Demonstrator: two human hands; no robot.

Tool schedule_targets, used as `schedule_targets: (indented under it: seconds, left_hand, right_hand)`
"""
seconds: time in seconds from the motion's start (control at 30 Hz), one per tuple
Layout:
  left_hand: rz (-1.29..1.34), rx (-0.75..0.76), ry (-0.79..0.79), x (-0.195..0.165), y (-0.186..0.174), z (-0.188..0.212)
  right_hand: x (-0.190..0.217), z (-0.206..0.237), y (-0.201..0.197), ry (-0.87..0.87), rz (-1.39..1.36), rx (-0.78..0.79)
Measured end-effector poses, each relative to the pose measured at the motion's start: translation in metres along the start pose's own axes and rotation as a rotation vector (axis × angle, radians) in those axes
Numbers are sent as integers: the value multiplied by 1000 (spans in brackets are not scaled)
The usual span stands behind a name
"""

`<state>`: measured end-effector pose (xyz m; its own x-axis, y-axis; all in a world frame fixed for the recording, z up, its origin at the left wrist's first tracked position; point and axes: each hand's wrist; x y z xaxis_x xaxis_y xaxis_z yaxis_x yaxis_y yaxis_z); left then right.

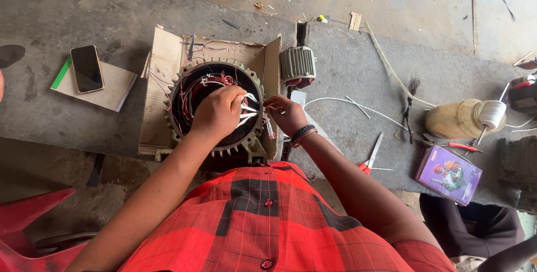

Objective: The person works on an electric motor stator, stripping insulation from copper wires with scissors and inserting white heat-shrink tubing over wire ends. They repeatedly adjust and connect wires within the stator slots.

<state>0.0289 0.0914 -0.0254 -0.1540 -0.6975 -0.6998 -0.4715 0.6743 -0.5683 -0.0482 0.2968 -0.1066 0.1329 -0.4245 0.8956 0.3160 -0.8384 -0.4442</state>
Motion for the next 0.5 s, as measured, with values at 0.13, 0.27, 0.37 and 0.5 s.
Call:
schedule_targets:
  seconds: [0.13,0.27,0.37,0.5]
  left_hand:
    - [-205,141,38,0,11,-9]
    - [-434,322,76,-5,26,-22]
    - [-484,425,73,-12,35,-29]
    - [-446,421,71,-14,34,-22]
  right_hand:
    - [3,1,-7,-70,85,-44]
    - [0,4,-18,-106,207,-55]
    - [-6,7,-26,-205,293,-72]
    - [-12,16,-33,-199,333,-80]
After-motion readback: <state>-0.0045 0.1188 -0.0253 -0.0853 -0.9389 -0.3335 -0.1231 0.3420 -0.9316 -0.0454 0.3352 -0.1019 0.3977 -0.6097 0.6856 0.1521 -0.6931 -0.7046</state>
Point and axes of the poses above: each hand's wrist, its own z-axis away from the middle knuckle, its own y-axis out of the palm, x = y × z, and after that the axes turned 12 degrees about -x, right-handed
